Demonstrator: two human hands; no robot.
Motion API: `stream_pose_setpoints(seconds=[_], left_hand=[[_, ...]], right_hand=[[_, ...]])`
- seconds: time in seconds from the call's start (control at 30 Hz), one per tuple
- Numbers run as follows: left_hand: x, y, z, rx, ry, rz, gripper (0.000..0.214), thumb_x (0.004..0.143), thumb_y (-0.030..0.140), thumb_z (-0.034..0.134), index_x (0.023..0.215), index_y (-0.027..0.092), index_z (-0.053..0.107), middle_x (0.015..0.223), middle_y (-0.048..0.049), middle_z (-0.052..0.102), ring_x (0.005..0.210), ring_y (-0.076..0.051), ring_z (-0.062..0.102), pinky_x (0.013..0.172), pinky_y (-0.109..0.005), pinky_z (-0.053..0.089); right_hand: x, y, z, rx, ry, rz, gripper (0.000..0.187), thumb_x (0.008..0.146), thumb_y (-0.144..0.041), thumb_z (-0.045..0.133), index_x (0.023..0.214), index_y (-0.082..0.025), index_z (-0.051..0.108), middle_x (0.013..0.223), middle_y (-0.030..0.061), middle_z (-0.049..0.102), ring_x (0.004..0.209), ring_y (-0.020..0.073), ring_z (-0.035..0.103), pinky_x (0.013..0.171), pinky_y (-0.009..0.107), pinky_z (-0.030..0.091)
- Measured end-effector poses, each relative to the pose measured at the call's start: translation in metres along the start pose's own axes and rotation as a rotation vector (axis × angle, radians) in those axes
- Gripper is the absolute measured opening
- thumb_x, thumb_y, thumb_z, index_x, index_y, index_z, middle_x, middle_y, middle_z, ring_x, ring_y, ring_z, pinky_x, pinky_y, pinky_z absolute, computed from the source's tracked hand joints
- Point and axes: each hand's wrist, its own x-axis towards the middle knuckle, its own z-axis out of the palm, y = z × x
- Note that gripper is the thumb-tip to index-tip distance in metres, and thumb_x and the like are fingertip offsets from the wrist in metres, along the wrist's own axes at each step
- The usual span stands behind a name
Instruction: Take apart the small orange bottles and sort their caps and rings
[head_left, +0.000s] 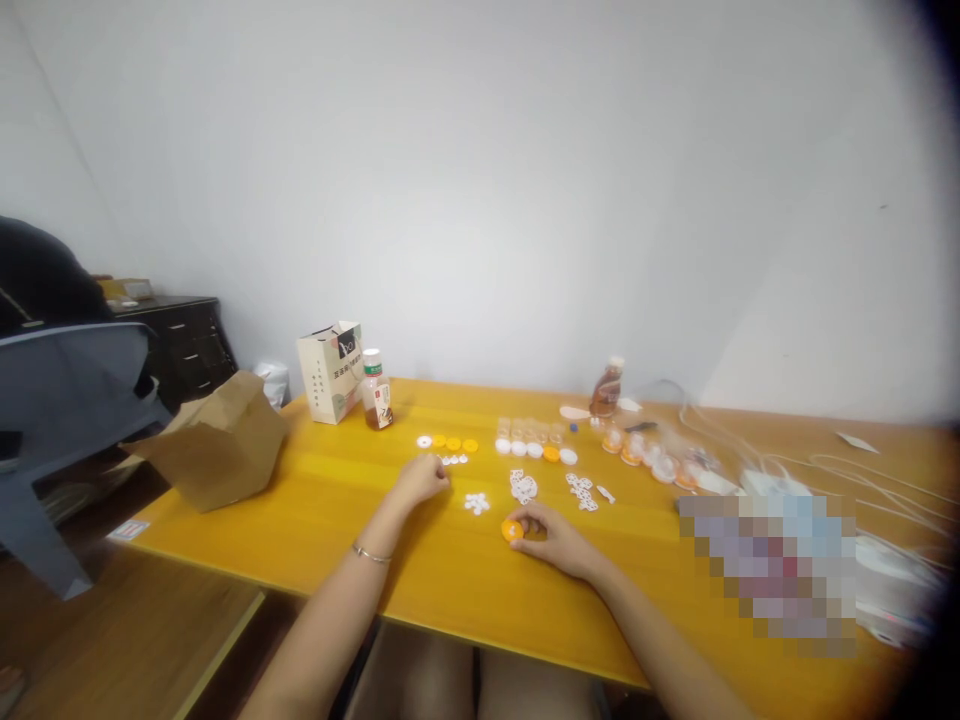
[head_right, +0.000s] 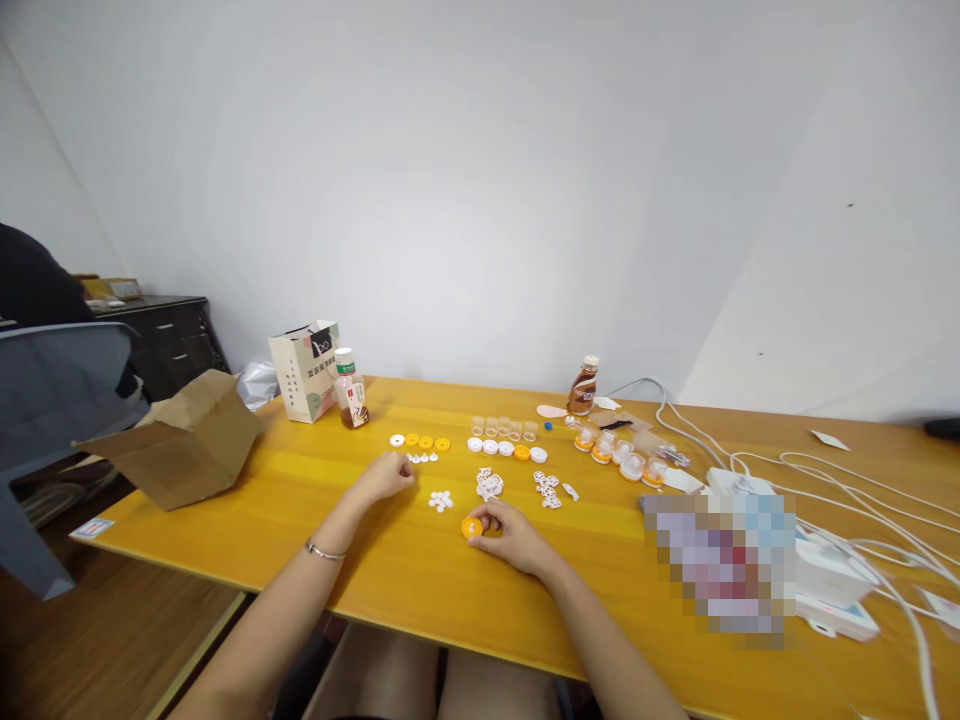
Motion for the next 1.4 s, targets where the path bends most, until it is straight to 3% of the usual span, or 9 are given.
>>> stream_pose_setpoints(seconds=[0.2, 0.43, 0.53, 0.73, 0.93, 1.07, 1.2, 1.3, 1.4], left_hand=[[-0.001, 0.001, -0.001, -0.01, -0.031, -0.146, 0.008, 0.063, 0.02, 0.052, 0.061, 0.014, 0.057, 0.057, -0.0021, 0.056, 0.062, -0.014, 0.053, 0.054, -0.02, 0.033], [0.001, 0.009, -0.001, -0.058, -0.018, -0.061, 0.011, 0.067, 0.02, 0.05, 0.068, 0.014, 0.059, 0.066, -0.0023, 0.058, 0.065, -0.014, 0.052, 0.06, -0.021, 0.036], [-0.001, 0.02, 0.003, -0.102, -0.01, 0.093, 0.012, 0.072, 0.02, 0.049, 0.073, 0.014, 0.059, 0.074, -0.0025, 0.059, 0.071, -0.014, 0.052, 0.066, -0.021, 0.038], [-0.016, 0.051, 0.013, -0.251, -0.049, 0.611, 0.021, 0.082, 0.026, 0.049, 0.1, 0.019, 0.058, 0.093, -0.0042, 0.056, 0.084, -0.013, 0.054, 0.075, -0.021, 0.041], [-0.02, 0.065, 0.023, -0.25, -0.039, 0.782, 0.019, 0.087, 0.025, 0.045, 0.092, 0.019, 0.061, 0.095, -0.0044, 0.058, 0.089, -0.012, 0.054, 0.082, -0.021, 0.039], [-0.014, 0.058, 0.027, -0.203, 0.055, 0.764, 0.017, 0.086, 0.024, 0.045, 0.092, 0.019, 0.061, 0.091, -0.0036, 0.059, 0.085, -0.012, 0.055, 0.08, -0.022, 0.039], [0.001, 0.032, 0.015, -0.212, 0.287, 0.674, 0.014, 0.085, 0.022, 0.046, 0.087, 0.018, 0.06, 0.088, -0.0044, 0.059, 0.084, -0.013, 0.055, 0.077, -0.023, 0.04], [0.013, -0.003, -0.002, -0.217, 0.482, 0.454, 0.011, 0.083, 0.02, 0.047, 0.083, 0.017, 0.058, 0.083, -0.0042, 0.058, 0.08, -0.014, 0.054, 0.074, -0.024, 0.041], [0.022, -0.04, -0.012, -0.112, 0.566, 0.128, 0.01, 0.08, 0.015, 0.047, 0.076, 0.016, 0.056, 0.081, -0.0042, 0.055, 0.079, -0.015, 0.053, 0.072, -0.024, 0.04]], right_hand=[[0.0, -0.003, 0.0, -0.005, 0.013, -0.003, 0.023, 0.065, -0.03, 0.064, 0.085, -0.019, 0.062, 0.078, 0.0014, 0.056, 0.075, 0.0165, 0.052, 0.072, 0.029, 0.043], [0.0, 0.001, 0.0, -0.003, 0.011, -0.017, 0.024, 0.066, -0.032, 0.064, 0.086, -0.019, 0.061, 0.079, 0.0013, 0.057, 0.075, 0.0164, 0.052, 0.072, 0.029, 0.043], [0.0, -0.001, 0.0, 0.007, 0.004, -0.007, 0.024, 0.067, -0.033, 0.064, 0.086, -0.019, 0.061, 0.079, 0.0011, 0.056, 0.075, 0.0164, 0.051, 0.072, 0.028, 0.042], [-0.002, -0.01, -0.003, 0.082, 0.016, -0.011, 0.027, 0.074, -0.04, 0.056, 0.092, -0.02, 0.057, 0.074, -0.001, 0.053, 0.067, 0.0135, 0.046, 0.064, 0.025, 0.04], [0.001, -0.006, -0.004, 0.111, 0.034, -0.047, 0.03, 0.074, -0.043, 0.056, 0.091, -0.019, 0.059, 0.067, -0.002, 0.05, 0.06, 0.0118, 0.042, 0.058, 0.024, 0.037], [0.003, -0.004, -0.003, 0.194, 0.071, -0.036, 0.036, 0.072, -0.043, 0.058, 0.1, -0.02, 0.058, 0.067, -0.0026, 0.051, 0.06, 0.0118, 0.045, 0.06, 0.024, 0.04], [0.002, -0.006, -0.004, 0.2, 0.17, -0.001, 0.041, 0.07, -0.045, 0.059, 0.104, -0.022, 0.057, 0.072, -0.0015, 0.053, 0.065, 0.0135, 0.05, 0.065, 0.027, 0.044], [0.002, -0.006, -0.005, 0.149, 0.228, 0.026, 0.036, 0.072, -0.047, 0.054, 0.097, -0.021, 0.06, 0.072, -0.0004, 0.055, 0.068, 0.0149, 0.052, 0.068, 0.028, 0.045], [0.002, -0.005, -0.006, 0.136, 0.264, 0.031, 0.035, 0.073, -0.048, 0.052, 0.094, -0.021, 0.06, 0.071, -0.0002, 0.056, 0.068, 0.0157, 0.054, 0.069, 0.029, 0.045]])
